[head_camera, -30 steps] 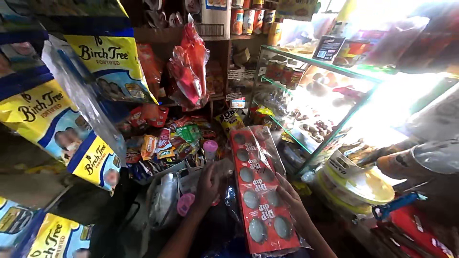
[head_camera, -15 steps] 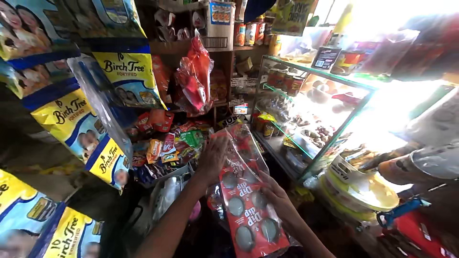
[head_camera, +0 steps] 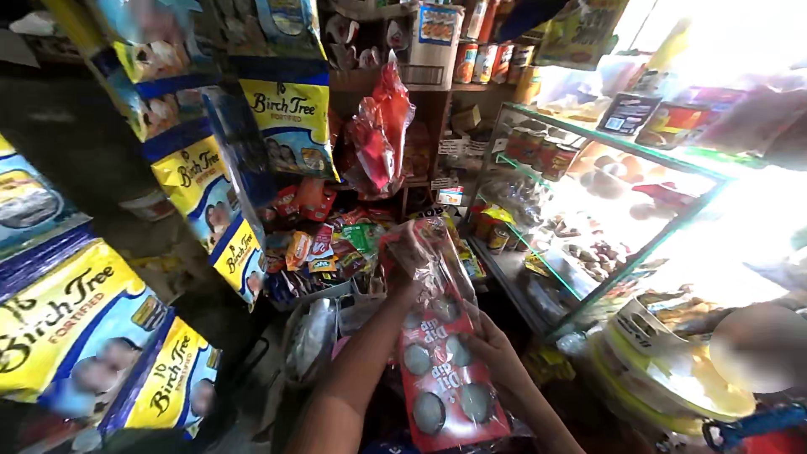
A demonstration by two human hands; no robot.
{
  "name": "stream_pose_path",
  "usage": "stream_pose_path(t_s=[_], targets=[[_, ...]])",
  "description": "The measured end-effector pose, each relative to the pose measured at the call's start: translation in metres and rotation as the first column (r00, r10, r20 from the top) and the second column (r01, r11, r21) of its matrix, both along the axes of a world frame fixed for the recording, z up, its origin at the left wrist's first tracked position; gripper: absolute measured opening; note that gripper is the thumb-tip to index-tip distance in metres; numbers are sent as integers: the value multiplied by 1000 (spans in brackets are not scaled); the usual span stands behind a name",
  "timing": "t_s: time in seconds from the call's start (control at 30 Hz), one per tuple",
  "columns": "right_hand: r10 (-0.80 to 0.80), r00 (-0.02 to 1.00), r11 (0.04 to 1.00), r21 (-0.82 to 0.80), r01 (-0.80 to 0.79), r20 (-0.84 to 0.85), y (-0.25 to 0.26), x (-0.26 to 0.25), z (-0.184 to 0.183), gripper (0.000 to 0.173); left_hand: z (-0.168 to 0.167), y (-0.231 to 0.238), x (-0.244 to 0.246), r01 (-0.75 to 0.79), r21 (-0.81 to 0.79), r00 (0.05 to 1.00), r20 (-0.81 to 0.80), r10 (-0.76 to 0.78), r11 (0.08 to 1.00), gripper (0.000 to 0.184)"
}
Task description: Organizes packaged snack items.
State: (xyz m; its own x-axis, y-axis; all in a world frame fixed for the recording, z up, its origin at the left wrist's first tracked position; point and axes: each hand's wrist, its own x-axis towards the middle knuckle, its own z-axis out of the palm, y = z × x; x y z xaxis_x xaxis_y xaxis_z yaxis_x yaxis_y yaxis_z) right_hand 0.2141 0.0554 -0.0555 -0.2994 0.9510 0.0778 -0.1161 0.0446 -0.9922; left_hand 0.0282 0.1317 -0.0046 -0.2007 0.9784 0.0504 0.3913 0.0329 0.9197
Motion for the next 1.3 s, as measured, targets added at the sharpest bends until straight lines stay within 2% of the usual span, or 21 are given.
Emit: stream_pose_path(t_s=[0.03, 0.1, 0.17, 0.2, 0.23, 0.3, 0.37, 0.47, 0.5, 0.57, 0.67, 0.73, 0.8, 0.9, 0.97, 1.07, 1.13, 1.2, 1.23, 1.3], targets=[[-12, 1000, 1000, -9, 12, 5, -1, -1, -2, 60, 4, -4, -2, 21, -40, 997, 74, -18, 999, 50], [-59, 998, 998, -12, 60, 12, -5, -5, -8, 55, -8, -9, -8, 21, -47, 985, 170, -13, 999, 49], [-97, 995, 995, 10, 97, 18, -5, -4, -17, 50, -7, -15, -11, 29, -105, 990, 141, -14, 994, 51], [-123, 992, 992, 10, 123, 16, -4, -3, -21, 46, -1, -19, -13, 72, -161, 997, 18, -70, 984, 56], [-146, 989, 989, -1, 146, 15, -4, -2, -23, 43, 0, -17, -14, 90, -153, 985, -131, -111, 984, 62], [-161, 987, 987, -30, 161, 2, -3, 2, -28, 40, -12, 3, -19, 64, 44, 928, -369, -43, 997, 65], [-151, 988, 987, -48, 151, -3, -4, 4, -31, 39, -21, 15, -29, 86, 149, 851, -525, 5, 985, 65], [-109, 994, 993, -36, 110, 34, -3, 6, -30, 41, -23, 13, -38, 124, 135, 789, -615, -15, 983, 53], [-93, 994, 995, -21, 94, 54, -2, 7, -30, 42, -25, 14, -39, 114, 152, 787, -617, 4, 982, 55], [-68, 991, 998, 23, 66, 113, -1, 8, -25, 44, -21, 15, -35, 100, 224, 800, -598, 55, 970, 71], [-37, 994, 997, 65, 31, 99, 1, 6, -18, 47, -7, 19, -24, 94, 198, 769, -637, 55, 976, 80], [-27, 998, 997, 70, 23, 60, 0, 1, -16, 49, -4, 21, -15, 80, 200, 793, -606, 59, 977, 68], [-36, 999, 996, 85, 33, 41, 0, -1, -16, 51, -6, 20, -7, 93, 184, 852, -523, 18, 978, 66], [-54, 998, 995, 82, 52, 18, -3, -1, -17, 54, 12, -1, 5, 101, 0, 930, -354, -95, 995, 59], [-64, 997, 995, 68, 66, -31, -6, 1, -20, 54, 16, -9, 12, 85, 1, 971, -224, -82, 996, 56], [-70, 994, 995, 69, 76, -82, -10, 6, -27, 55, 8, -6, 21, 89, 90, 986, -145, -76, 992, 52], [-70, 990, 994, 78, 80, -126, -10, 8, -32, 59, 8, -10, 25, 99, 75, 990, -105, -91, 992, 50], [-99, 985, 991, 81, 111, -140, -9, 11, -36, 73, 9, -21, 23, 161, 6, 986, -33, -161, 987, 59], [-103, 983, 990, 78, 116, -155, -7, 14, -35, 83, 11, -24, 24, 168, 18, 986, -10, -168, 986, 58], [-109, 978, 991, 63, 122, -179, 1, 23, -30, 104, 14, -28, 29, 181, -81, 983, 14, -181, 980, 52]])
